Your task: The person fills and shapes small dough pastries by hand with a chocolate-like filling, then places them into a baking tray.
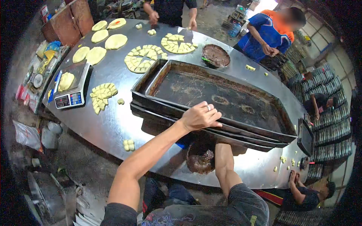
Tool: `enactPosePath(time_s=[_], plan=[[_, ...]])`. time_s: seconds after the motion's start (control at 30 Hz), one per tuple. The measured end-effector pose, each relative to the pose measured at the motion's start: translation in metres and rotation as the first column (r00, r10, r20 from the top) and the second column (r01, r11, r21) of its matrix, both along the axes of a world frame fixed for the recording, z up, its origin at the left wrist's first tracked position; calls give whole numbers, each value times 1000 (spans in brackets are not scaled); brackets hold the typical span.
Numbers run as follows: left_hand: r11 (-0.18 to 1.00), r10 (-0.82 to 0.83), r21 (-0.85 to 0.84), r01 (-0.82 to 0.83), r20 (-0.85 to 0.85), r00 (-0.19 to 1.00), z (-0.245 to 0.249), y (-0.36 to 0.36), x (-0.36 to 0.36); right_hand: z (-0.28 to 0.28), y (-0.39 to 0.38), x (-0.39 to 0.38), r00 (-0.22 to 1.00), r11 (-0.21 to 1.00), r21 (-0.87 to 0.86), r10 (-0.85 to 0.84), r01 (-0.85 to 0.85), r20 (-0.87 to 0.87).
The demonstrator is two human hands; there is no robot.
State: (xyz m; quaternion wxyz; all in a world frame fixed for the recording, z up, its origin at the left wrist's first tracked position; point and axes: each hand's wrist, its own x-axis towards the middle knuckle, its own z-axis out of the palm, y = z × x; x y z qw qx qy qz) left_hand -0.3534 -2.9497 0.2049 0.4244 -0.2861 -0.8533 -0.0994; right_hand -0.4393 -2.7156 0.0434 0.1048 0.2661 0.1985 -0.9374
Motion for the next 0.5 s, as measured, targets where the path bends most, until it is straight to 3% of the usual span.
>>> enactPosePath(time_s=[0.07,0.17,0.27,0.33,0.5], plan=[[1000,11,21,-9,-110,994,-7,11,-13,-6,0,-8,1000,1000,-6,10,-10,19],[999,6,34,-6,6,1000,-10,11,-19,-13,2,-27,999,1000,-19,10,-10,35],[999,24,42,-22,-37,999,-9,17,-41,-10,5,-40,999,998,-56,23,-21,27],[999,44,17,-45,50,998,-9,19,-49,-11,9,-47,999,997,-73,19,-16,39],[998,61,2,-62,84,995,-36,25,-55,-19,45,-16,1000,978,-206,17,-13,18]])
